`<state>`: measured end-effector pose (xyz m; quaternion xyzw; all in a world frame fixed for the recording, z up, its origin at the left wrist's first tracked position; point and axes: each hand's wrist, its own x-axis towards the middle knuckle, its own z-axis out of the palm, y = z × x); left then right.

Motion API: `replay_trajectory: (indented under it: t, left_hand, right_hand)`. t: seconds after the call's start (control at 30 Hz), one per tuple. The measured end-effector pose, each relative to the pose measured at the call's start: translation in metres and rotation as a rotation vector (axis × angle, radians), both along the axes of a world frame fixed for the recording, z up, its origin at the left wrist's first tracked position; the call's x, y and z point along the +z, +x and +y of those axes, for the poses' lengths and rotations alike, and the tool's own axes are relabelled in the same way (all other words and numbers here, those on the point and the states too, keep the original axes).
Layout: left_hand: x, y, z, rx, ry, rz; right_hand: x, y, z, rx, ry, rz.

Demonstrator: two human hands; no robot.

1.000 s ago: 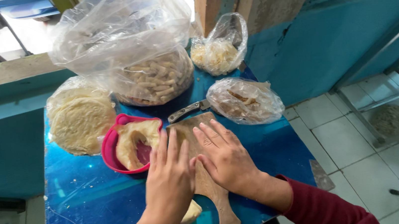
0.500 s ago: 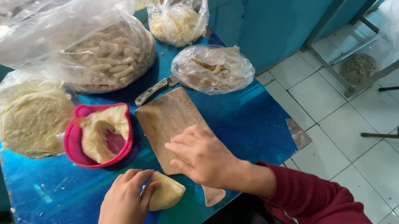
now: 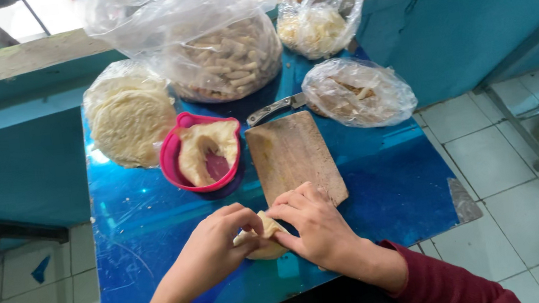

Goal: The person tears thin pieces from a block of dough and stretches them flat, layering them in a crisscross pattern on a wooden board. They then spoon brown filling from a plastic bag onto the layered dough and continue adding dough pieces on top.

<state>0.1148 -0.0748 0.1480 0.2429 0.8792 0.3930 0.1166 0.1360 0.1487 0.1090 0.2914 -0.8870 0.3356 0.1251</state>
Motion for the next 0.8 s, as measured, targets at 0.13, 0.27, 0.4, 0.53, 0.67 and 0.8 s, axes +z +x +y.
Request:
replay_trajectory:
  t: [0.13,0.27,0.4,0.53,0.67,0.8]
  left_hand:
    - [-0.007,-0.009,-0.008,0.074,0.097,-0.044]
    - [-0.019,-0.009,-0.005,0.165,-0.074,-0.020]
    - [-0.027,-0.013,0.000,0.157,-0.164,-0.159]
    - [-0.030,-0.016,0.002,0.013,-0.169,-0.213]
    - [-0.016,-0.018,-0.013,-0.100,0.090,-0.112]
    - [0.019,-0.057,-0.056,0.187,0.179,-0.159]
  right_hand:
    - [0.005,0.002,0.001,0.192,-0.008,0.127]
    - [0.019,0.005,0.011,0.433,-0.041,0.217]
    - [0.037,-0.001,0.030,0.507,-0.172,0.033]
    - [0.042,-0.024,0.046,0.340,-0.287,-0.079]
    - [0.033,-0.082,0.048,0.029,-0.123,-0.420]
    - [0.014,-0.129,0.051,-0.037,0.034,-0.274]
